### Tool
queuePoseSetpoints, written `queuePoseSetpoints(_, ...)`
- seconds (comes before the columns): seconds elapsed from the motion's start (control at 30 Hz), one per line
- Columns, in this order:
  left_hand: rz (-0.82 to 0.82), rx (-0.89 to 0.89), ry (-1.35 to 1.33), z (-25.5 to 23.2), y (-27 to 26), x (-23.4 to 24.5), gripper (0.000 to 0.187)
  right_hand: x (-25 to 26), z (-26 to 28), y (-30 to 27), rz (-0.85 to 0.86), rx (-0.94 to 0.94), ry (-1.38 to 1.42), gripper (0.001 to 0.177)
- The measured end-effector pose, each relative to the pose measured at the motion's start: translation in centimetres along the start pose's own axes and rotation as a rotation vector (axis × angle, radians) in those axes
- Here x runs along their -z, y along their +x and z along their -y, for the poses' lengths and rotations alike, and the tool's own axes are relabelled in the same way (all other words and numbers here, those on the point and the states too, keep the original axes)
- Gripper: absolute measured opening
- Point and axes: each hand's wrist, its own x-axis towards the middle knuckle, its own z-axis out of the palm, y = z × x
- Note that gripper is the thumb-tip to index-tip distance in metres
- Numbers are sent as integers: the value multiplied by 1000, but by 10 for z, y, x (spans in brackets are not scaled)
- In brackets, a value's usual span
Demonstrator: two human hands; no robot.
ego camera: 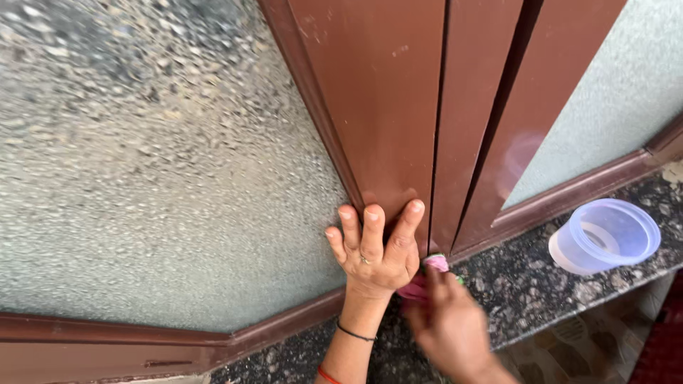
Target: The person cleans the glass and frame of a window using a pink cloth, dipping it into a small container of liquid.
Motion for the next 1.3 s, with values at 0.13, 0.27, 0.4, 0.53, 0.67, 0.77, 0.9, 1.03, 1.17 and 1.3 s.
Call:
queuePoseSetpoints(0.13, -24, -6, -11, 1, 2, -5, 41, -31, -11, -11, -161, 509, -106, 62)
queuePoseSetpoints(0.27, 22, -13, 6, 3, -3, -4, 42, -20, -48, 10, 98, 307, -293, 37)
queuePoseSetpoints(0.4, 23, -16, 2, 4, -5, -5, 41, 35, -83, 42, -228, 88, -114, 23)
queuePoseSetpoints(0.53, 27, -15, -1, 4, -3, -6, 41, 42, -79, 55, -320, -61, -181, 29)
queuePoseSetpoints(0.67, 33, -22, 17, 6, -5, -2, 38, -10, -50, 23, -181, 280, -81, 40)
queuePoseSetpoints(0.77, 7, -14, -10, 4, -3, -4, 40, -66, -39, 4, 38, 573, -164, 13)
queuePoseSetpoints(0.9, 10, -8, -25, -1, -3, -2, 42, -153, -5, -26, 327, 999, -364, 16)
queuePoseSetpoints(1.03, 20, -20, 20, 1, 0, 2, 41, -175, 49, -39, -373, 1365, -1038, 44)
queuePoseSetpoints(1.17, 51, -62, 72, 7, -1, 7, 43, -103, 33, -10, 521, 889, -159, 24)
queuePoseSetpoints(1.3, 58, -87, 80, 12, -6, 6, 46, -26, -23, 16, 449, 583, -8, 16)
